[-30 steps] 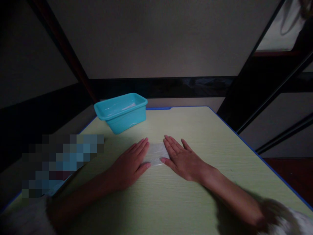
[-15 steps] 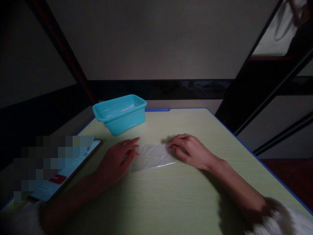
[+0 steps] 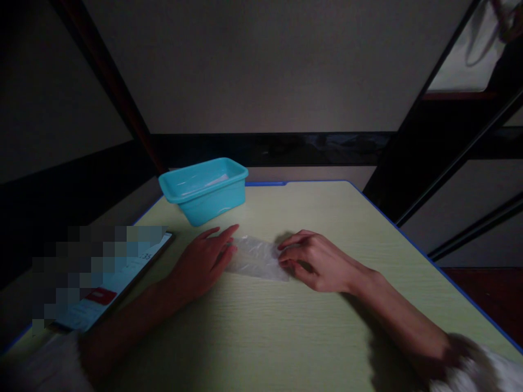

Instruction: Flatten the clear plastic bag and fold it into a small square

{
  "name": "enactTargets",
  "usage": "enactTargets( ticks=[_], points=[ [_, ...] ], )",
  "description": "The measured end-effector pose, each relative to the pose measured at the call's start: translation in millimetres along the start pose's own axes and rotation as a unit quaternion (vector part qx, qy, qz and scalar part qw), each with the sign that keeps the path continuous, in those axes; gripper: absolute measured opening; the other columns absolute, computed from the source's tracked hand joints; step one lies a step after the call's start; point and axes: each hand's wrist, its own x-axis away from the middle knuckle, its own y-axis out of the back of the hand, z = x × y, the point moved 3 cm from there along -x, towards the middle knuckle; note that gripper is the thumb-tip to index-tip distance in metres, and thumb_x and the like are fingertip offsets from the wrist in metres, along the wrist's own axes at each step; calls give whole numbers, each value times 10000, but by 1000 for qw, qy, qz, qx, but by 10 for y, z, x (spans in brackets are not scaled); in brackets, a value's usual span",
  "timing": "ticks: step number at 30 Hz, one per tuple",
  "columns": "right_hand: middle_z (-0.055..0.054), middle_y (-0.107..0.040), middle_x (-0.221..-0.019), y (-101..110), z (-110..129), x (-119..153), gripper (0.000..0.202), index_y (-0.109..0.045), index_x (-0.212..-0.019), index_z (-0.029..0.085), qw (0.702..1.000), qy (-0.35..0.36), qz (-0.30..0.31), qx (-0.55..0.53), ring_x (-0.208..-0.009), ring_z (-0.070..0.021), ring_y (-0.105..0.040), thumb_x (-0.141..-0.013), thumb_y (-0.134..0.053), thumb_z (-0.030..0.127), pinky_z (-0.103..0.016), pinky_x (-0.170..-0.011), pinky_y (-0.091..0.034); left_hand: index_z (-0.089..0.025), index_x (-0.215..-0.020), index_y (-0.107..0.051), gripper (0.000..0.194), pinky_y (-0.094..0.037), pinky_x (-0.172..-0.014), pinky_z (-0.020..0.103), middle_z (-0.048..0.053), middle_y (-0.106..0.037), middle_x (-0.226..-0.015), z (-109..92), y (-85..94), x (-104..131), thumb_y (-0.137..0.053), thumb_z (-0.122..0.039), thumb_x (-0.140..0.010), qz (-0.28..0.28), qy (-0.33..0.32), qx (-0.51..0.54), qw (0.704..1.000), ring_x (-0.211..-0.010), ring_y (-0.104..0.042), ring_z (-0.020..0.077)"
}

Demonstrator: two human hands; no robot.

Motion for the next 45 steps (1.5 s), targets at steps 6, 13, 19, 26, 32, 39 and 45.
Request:
enactTargets(
  ticks=[6,13,19,26,32,39,45],
  points=[
    [-116,-677,-893,-53,183,-53,268,-655,-893,117,999,16,14,-39,-907,-196,-598,-770,-417,101,-356,-786,-467,-88,-1292,-306,406,-261,-1036,410,71,-663,-985,34,-59,-36,-320,-190,-900,36,1,43,998,-1024,-562,170],
    [-132,-653,-979,-145,349,-122,336,-611,-1018,91,997,43,30,-61,-997,-204,-566,-734,-432,71,-366,-841,-464,-103,-1350,-191,476,-137,-1053,528,127,-432,-1331,41,-179,-55,-272,-202,-892,87,-21,90,992,-1291,-287,199],
    [-99,-659,-968,-62,181,-73,316,-614,-1004,135,1000,3,-5,-28,-951,-187,-580,-759,-423,77,-359,-814,-479,-73,-1318,-269,494,-185,-1051,494,151,-476,-1285,42,-145,-49,-359,-160,-841,39,15,53,998,-1222,-395,221],
    [-89,-683,-859,-25,72,-28,282,-651,-894,121,1000,15,-9,-19,-904,-198,-592,-748,-415,75,-357,-765,-491,-54,-1301,-300,500,-275,-1025,422,93,-677,-909,-45,-48,1,-401,-130,-817,22,39,-4,999,-877,-620,189],
    [-105,-675,-892,-68,190,-52,269,-648,-933,121,999,16,26,-26,-861,-193,-602,-775,-432,89,-353,-746,-487,-68,-1337,-213,521,-201,-1050,482,128,-587,-1156,22,-138,-18,-347,-127,-836,39,31,61,997,-1123,-498,193],
    [-85,-660,-966,-123,195,-55,205,-621,-980,131,998,54,28,29,-981,-203,-544,-850,-488,217,-366,-839,-450,-86,-1224,-410,410,-348,-980,419,141,-519,-1224,-33,-101,1,-363,-112,-817,-13,-57,116,992,-1138,-459,216],
    [-79,-640,-879,-174,217,-85,210,-632,-842,135,990,54,38,123,-857,-197,-551,-877,-445,224,-338,-718,-453,-143,-850,-597,202,-456,-732,296,62,-618,-835,-200,-65,57,-395,-128,-839,18,-146,105,984,-792,-555,171]
  ],
)
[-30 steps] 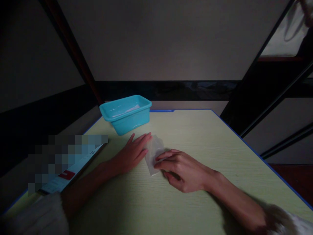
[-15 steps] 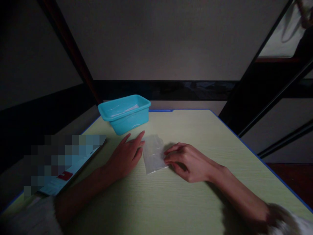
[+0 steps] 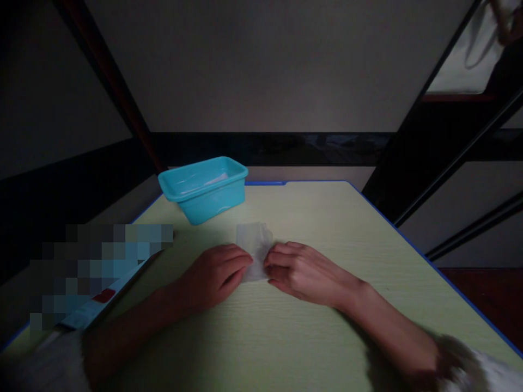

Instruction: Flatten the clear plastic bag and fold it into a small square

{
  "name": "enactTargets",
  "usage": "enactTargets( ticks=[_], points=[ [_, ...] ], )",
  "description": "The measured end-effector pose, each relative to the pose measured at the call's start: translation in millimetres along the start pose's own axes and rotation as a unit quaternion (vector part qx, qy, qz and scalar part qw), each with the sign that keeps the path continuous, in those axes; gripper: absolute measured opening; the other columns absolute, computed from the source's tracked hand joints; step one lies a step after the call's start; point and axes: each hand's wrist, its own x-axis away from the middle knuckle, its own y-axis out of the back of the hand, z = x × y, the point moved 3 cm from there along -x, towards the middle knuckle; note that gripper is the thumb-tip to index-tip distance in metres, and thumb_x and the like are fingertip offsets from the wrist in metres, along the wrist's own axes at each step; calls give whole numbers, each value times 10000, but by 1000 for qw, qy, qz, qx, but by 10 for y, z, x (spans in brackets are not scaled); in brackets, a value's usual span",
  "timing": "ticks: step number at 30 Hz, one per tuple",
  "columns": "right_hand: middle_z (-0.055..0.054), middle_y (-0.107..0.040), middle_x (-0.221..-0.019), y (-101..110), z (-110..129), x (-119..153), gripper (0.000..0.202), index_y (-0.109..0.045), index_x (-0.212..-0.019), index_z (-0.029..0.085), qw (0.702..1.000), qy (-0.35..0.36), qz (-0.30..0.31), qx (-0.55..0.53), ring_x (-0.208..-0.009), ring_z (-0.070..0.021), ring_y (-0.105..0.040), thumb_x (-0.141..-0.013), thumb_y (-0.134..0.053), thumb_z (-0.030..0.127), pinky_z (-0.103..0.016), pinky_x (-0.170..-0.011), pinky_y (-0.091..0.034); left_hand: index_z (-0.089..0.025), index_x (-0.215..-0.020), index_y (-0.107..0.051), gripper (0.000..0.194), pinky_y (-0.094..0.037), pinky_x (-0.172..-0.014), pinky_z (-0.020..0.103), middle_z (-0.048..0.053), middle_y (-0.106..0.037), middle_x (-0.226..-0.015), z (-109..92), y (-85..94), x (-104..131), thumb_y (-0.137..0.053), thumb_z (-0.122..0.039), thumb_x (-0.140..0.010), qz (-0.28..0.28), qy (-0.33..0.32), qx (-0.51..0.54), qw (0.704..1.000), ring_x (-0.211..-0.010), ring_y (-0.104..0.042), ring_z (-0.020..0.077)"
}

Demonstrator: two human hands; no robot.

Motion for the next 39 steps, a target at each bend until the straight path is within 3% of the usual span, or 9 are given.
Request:
enactTargets(
  ticks=[5,12,20,27,39],
  points=[
    [-71,-641,-824,-16,49,-30,253,-619,-747,139,999,0,-16,51,-785,-192,-547,-873,-399,145,-330,-659,-422,-140,-806,-590,183,-441,-724,294,57,-606,-796,-22,-22,-11,-410,-142,-839,27,-2,-12,1000,-780,-539,173],
    [-79,-626,-873,-36,-23,-13,187,-620,-856,138,999,-34,-17,-38,-812,-176,-537,-853,-435,164,-328,-717,-427,-146,-802,-570,141,-440,-742,316,57,-588,-825,-38,-14,-1,-523,-277,-778,43,-8,-30,999,-796,-526,192],
    [-88,-638,-922,28,-14,24,224,-630,-899,141,999,5,-29,-35,-859,-184,-541,-882,-412,187,-334,-735,-443,-148,-850,-581,124,-445,-767,320,60,-590,-871,-29,-20,3,-511,-237,-800,63,-24,-40,997,-828,-527,192],
    [-74,-640,-856,22,9,16,244,-635,-788,132,999,30,-30,12,-791,-178,-532,-883,-411,153,-318,-673,-422,-126,-1090,-535,292,-404,-908,364,113,-554,-1131,-89,-2,20,-484,-241,-826,46,-88,-15,995,-1049,-492,230],
    [-48,-602,-787,19,-3,27,232,-627,-794,135,998,34,-26,37,-713,-166,-473,-888,-415,158,-303,-607,-365,-88,-1269,-432,470,-257,-1059,378,181,-408,-1334,-60,-59,43,-444,-334,-868,139,-113,23,984,-1265,-336,253]
  ],
)
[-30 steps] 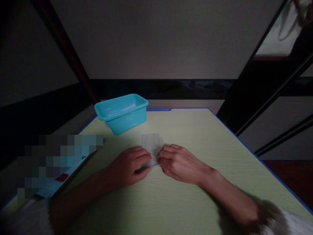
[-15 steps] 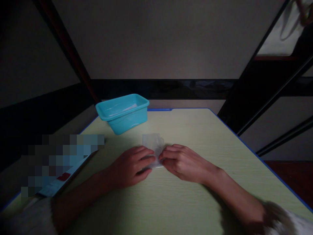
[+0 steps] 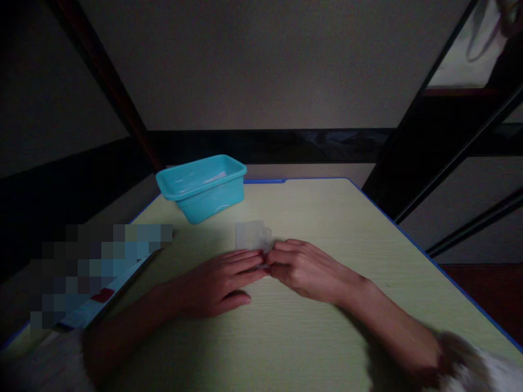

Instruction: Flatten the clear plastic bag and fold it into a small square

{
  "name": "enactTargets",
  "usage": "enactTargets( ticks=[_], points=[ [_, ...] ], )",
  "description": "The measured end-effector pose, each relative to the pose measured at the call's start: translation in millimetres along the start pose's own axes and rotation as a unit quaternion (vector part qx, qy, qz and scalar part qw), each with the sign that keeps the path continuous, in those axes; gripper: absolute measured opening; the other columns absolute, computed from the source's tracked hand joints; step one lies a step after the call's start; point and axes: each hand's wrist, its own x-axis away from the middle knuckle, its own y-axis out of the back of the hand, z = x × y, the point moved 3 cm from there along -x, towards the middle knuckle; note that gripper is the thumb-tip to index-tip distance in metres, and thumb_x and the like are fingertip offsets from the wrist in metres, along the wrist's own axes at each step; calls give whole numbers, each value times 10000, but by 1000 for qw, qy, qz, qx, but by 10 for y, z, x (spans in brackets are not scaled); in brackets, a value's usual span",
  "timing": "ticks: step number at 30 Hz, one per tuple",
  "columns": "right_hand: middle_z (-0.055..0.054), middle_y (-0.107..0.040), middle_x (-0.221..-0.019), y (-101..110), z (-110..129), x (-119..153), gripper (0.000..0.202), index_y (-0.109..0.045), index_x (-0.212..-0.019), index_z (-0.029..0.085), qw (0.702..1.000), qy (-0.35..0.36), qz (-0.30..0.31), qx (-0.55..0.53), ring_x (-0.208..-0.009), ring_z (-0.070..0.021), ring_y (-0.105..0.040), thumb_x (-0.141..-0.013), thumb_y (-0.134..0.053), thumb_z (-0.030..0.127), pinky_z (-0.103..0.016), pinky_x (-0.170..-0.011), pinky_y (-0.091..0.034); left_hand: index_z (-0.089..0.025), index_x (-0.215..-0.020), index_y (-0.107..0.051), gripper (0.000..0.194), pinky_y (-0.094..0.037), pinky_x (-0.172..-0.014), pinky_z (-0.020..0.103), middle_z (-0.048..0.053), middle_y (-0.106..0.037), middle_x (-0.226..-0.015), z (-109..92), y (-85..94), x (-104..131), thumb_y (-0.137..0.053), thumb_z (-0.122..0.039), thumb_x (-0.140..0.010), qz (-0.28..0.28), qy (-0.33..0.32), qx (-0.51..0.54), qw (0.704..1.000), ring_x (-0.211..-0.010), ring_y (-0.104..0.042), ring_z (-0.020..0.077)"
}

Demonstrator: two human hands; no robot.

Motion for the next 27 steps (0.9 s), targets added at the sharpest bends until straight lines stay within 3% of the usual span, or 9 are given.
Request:
enactTargets(
  ticks=[8,17,22,27],
  points=[
    [-31,-596,-790,18,-10,-7,205,-612,-764,159,999,-10,32,28,-725,-159,-483,-884,-448,181,-303,-620,-360,-101,-1359,-292,586,-153,-1094,395,164,-231,-1428,30,-22,21,-409,-416,-880,57,10,30,998,-1336,-154,252],
    [-34,-587,-746,-12,42,-21,204,-602,-740,139,995,15,9,95,-689,-161,-479,-874,-449,132,-310,-578,-338,-59,-1337,-319,604,-146,-1098,391,176,-260,-1413,21,-9,12,-446,-413,-864,55,18,44,997,-1329,-184,245],
    [-32,-582,-695,-24,29,-32,248,-584,-670,142,997,-5,-17,77,-658,-156,-473,-866,-434,121,-301,-579,-343,-27,-1328,-315,643,-198,-1089,375,189,-277,-1404,27,6,19,-484,-410,-838,29,29,43,998,-1321,-221,233],
    [-47,-584,-732,4,-18,-18,224,-598,-754,144,998,-53,-20,-15,-711,-161,-485,-872,-413,189,-295,-644,-380,-6,-1291,-363,604,-266,-1069,378,202,-357,-1362,34,-1,18,-512,-337,-808,-44,42,5,998,-1288,-300,242]
  ],
)
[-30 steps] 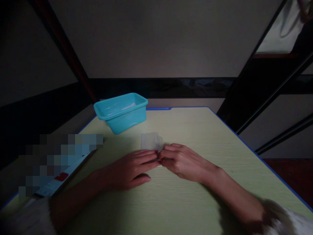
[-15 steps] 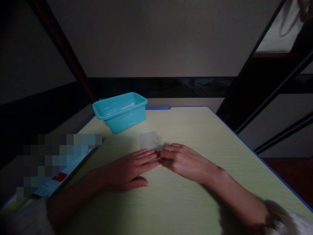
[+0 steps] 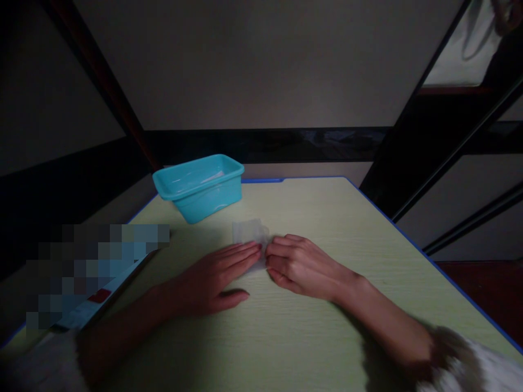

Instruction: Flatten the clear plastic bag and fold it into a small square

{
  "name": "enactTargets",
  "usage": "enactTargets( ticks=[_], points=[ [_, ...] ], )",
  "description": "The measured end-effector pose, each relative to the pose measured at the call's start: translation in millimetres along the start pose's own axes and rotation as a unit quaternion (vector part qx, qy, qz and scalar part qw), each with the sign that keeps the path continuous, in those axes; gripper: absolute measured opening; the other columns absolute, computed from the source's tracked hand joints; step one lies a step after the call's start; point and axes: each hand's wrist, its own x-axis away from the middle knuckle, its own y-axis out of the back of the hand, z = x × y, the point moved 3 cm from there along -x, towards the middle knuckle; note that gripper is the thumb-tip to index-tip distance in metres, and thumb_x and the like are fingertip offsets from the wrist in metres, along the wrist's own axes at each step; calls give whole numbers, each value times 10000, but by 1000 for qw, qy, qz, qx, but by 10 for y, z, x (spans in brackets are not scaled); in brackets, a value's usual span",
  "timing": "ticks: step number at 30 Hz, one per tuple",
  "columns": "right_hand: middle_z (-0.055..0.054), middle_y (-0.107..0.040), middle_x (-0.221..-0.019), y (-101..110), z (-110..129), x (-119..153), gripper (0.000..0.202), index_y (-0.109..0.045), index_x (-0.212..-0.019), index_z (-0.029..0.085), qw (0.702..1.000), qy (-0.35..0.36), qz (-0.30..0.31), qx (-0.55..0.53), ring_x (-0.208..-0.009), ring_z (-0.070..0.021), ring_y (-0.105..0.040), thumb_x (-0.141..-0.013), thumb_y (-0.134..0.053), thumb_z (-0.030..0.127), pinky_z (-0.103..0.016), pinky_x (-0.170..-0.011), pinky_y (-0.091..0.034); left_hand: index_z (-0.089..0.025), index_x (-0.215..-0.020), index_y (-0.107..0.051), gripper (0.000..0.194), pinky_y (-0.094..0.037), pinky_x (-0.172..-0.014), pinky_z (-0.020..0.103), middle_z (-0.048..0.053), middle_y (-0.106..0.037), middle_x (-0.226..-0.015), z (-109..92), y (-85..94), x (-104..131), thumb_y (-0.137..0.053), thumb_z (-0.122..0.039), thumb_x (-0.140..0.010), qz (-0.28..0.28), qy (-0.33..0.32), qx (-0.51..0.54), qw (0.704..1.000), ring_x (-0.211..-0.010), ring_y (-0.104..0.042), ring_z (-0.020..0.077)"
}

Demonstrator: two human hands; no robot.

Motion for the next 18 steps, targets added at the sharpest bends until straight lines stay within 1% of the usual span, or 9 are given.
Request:
enactTargets(
  ticks=[4,7,12,15,18],
  points=[
    [-55,-568,-733,14,-13,6,211,-590,-767,143,999,-24,3,-41,-704,-158,-475,-859,-402,176,-293,-644,-387,-8,-1236,-435,458,-334,-1036,358,191,-466,-1285,-10,-20,-10,-444,-225,-832,-53,8,-38,998,-1229,-397,232],
    [-62,-568,-737,11,-3,-1,204,-584,-769,140,998,-26,3,-57,-702,-161,-474,-852,-400,174,-295,-649,-396,11,-1197,-467,399,-369,-1013,336,195,-507,-1239,-25,-18,-21,-385,-144,-838,-73,-1,-56,996,-1192,-444,226],
    [-76,-573,-738,15,9,-4,201,-576,-769,136,999,-12,-3,-52,-712,-169,-491,-852,-400,189,-303,-654,-412,32,-1151,-501,379,-384,-1004,317,194,-539,-1200,-54,5,-34,-335,-79,-829,-72,-19,-62,995,-1161,-478,221],
    [-87,-587,-758,-1,-6,8,180,-578,-803,132,999,-6,11,-30,-729,-184,-515,-841,-436,235,-322,-673,-439,28,-1145,-507,382,-387,-1002,320,192,-542,-1199,-54,8,-38,-314,-73,-832,-65,-10,-56,996,-1158,-482,220],
    [-111,-616,-826,-44,-30,19,209,-588,-880,116,1000,3,22,-5,-774,-202,-549,-841,-440,259,-354,-715,-471,4,-1175,-485,391,-384,-1007,328,183,-516,-1236,-49,6,-40,-299,-89,-845,-53,8,-41,998,-1180,-461,210]
  ],
)
